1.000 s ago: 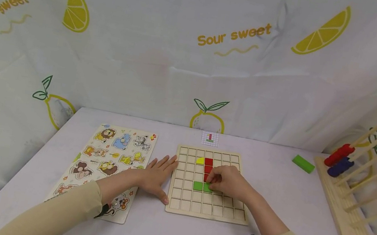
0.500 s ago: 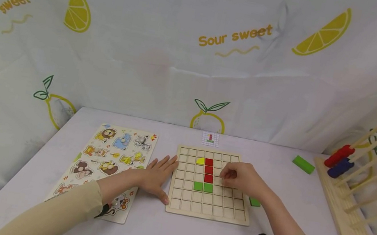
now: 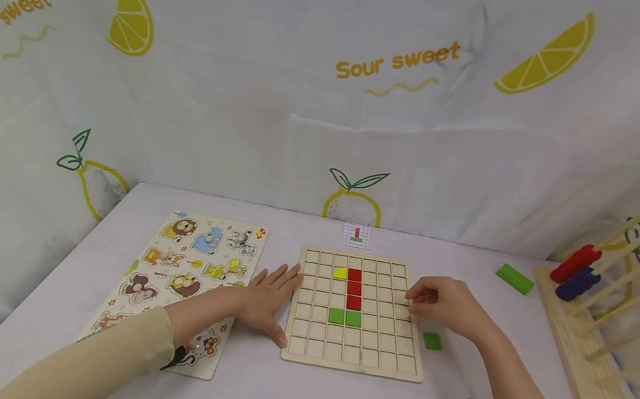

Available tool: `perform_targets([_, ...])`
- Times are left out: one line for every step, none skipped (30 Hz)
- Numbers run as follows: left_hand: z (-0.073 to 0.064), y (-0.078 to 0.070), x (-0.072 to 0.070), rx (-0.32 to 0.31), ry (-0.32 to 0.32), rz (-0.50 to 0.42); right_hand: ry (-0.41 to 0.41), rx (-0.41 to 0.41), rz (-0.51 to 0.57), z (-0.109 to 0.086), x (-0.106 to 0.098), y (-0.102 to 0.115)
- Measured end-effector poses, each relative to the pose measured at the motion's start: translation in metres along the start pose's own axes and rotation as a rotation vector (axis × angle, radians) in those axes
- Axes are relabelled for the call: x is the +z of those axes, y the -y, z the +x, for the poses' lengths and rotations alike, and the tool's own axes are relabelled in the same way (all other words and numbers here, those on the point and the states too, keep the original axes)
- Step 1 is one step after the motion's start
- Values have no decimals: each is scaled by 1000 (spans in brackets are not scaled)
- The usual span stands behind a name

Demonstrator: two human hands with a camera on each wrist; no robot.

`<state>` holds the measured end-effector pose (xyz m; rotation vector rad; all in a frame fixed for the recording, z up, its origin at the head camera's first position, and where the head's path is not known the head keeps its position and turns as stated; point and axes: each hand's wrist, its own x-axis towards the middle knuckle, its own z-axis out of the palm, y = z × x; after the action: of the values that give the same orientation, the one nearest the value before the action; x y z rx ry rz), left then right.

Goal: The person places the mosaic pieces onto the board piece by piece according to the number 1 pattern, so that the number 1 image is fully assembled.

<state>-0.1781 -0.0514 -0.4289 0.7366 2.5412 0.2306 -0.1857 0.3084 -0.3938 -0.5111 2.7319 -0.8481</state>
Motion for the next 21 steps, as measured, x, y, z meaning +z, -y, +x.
perform_targets([0,0,0,-1,0,0,-3,8,-4,-1,-1,-3])
perform_targets([0,0,0,-1,0,0,-2,14,-6,-2,-2,-6])
perform_targets([0,0,0,-2,1,0,-1,18,-9,-3,-3,-8])
perform_targets([0,0,0,-2,1,0,-4,24,-11,-4,-4,-11])
perform_targets([0,0,0,-2,1,1,-2,35,-13,-5,-4,-13])
perform_targets([0,0,0,-1,1,1,2,42,-13,-7,-5,-15])
perform_targets([0,0,0,-1,1,0,9,45,-15,-7,-6,-18])
perform_targets([0,0,0,-1,1,-1,16,47,-10,-8,-6,-19])
perform_targets([0,1,0,-1,1,-2,24,46,-9,-9,-7,-22])
perform_targets([0,1,0,-1,0,-2,35,51,-4,-10,-7,-24])
perform_targets([0,1,0,-1,0,-4,52,53,3,-11,-8,-25])
perform_targets([0,1,0,-1,0,-5,64,54,8,-11,-8,-27])
perform_targets([0,1,0,-1,0,-6,76,59,13,-12,-9,-28])
perform_targets([0,1,0,0,1,-8,88,66,18,-13,-9,-30])
perform_targets([0,1,0,1,1,-9,100,70,22,-14,-10,-31])
perform_targets([0,1,0,2,1,-10,110,71,26,-14,-10,-32])
perform_targets([0,1,0,3,2,-11,122,74,32,-15,-11,-33])
perform_targets([0,1,0,3,3,-11,133,75,38,-15,-11,-35])
perform_targets([0,1,0,3,3,-11,145,75,46,-16,-11,-36])
perform_targets([0,1,0,3,4,-11,156,74,56,-16,-11,-37])
perform_targets([0,0,0,3,5,-9,168,74,69,-16,-12,-39])
